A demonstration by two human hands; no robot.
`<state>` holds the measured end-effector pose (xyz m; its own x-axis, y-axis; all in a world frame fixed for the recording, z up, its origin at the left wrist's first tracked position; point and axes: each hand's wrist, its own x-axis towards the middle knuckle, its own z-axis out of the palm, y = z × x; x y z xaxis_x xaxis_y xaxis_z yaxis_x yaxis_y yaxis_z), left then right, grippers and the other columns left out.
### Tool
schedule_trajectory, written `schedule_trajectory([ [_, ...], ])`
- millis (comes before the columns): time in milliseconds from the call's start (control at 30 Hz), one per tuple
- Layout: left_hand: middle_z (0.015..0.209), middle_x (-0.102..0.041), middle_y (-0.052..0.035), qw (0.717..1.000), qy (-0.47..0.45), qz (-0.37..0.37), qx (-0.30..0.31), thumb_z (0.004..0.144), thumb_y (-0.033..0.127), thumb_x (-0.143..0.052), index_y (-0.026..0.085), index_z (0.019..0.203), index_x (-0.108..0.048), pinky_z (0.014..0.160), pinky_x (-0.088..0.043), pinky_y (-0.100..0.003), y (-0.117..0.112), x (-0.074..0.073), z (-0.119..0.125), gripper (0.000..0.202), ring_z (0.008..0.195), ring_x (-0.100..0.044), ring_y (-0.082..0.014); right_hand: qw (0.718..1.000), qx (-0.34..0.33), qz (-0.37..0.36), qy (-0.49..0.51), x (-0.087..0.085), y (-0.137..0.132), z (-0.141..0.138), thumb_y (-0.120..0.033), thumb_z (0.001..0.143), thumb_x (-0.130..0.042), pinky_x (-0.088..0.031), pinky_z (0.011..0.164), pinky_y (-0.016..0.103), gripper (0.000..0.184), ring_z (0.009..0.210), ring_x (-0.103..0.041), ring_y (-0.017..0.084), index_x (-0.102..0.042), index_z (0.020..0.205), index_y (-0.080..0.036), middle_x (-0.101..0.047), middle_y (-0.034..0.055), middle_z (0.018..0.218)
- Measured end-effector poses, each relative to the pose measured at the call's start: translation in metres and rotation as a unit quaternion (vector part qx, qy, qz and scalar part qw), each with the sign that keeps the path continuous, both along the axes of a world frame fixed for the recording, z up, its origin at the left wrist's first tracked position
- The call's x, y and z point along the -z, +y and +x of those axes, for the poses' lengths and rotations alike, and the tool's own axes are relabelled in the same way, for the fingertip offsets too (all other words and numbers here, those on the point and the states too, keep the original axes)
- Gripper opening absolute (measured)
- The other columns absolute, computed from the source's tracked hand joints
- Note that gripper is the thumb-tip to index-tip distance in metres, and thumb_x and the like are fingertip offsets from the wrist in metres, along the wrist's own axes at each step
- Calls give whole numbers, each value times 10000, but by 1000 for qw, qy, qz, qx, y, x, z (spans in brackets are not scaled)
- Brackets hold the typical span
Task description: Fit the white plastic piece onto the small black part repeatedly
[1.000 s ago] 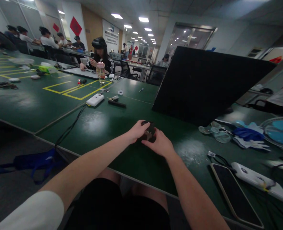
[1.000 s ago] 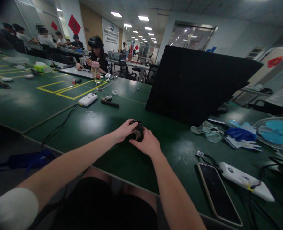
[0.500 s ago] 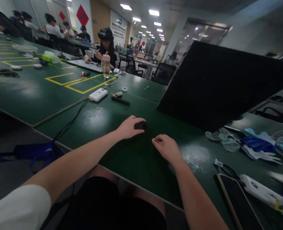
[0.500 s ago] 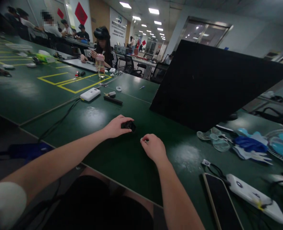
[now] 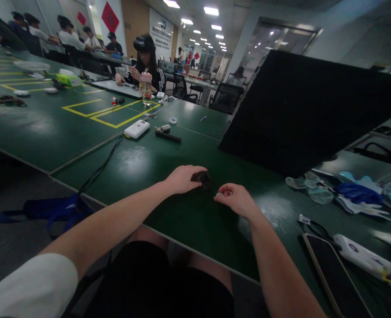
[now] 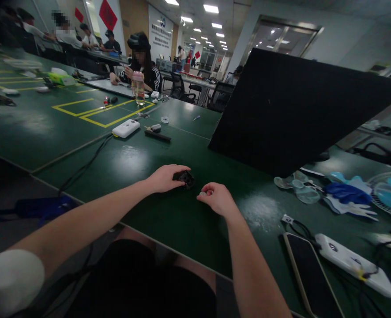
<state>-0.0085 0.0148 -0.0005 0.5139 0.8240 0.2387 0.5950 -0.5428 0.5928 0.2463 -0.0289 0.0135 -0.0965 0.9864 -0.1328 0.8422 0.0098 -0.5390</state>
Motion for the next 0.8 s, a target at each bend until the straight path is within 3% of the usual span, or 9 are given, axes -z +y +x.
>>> schedule_trajectory([
  [133,1272,-707,-35,1000,-18,-15,14,839,337,-706,315,1408,-568,991,-522,-406,-3,2,2,585,1127,-673,-259,998,32,40,21,0,-1,3,-491,777,-733,-444,637,331,316,705,-616,190,-745,912,-205,-690,33,814],
  [367,1203,-738,-30,999,-4,-12,33,821,392,-714,305,1347,-609,990,-521,-422,-8,3,12,544,1071,-700,-268,972,6,223,75,-1,-5,-22,-489,846,-713,-497,771,366,252,881,-627,220,-780,886,-250,-652,58,985],
  [500,1236,-728,-20,998,-8,-1,61,829,395,-705,313,1326,-617,1064,-470,-439,-8,2,15,511,1098,-690,-264,966,-40,252,37,4,-6,-37,-454,905,-667,-511,767,381,257,901,-619,234,-778,1056,-278,-628,71,1028],
  [600,1202,-738,-25,998,-3,-1,60,832,406,-701,303,1350,-598,1052,-470,-439,-8,3,14,539,1081,-694,-266,960,-26,278,14,5,-4,-31,-426,898,-682,-510,784,388,353,914,-625,242,-721,1201,-249,-636,86,1057],
  [800,1164,-745,-28,999,-5,-2,44,836,434,-696,301,1343,-604,1025,-484,-423,-9,2,12,532,1049,-703,-262,964,4,266,-16,4,-1,-6,-473,874,-700,-509,744,384,353,849,-637,238,-736,1092,-198,-661,84,961],
])
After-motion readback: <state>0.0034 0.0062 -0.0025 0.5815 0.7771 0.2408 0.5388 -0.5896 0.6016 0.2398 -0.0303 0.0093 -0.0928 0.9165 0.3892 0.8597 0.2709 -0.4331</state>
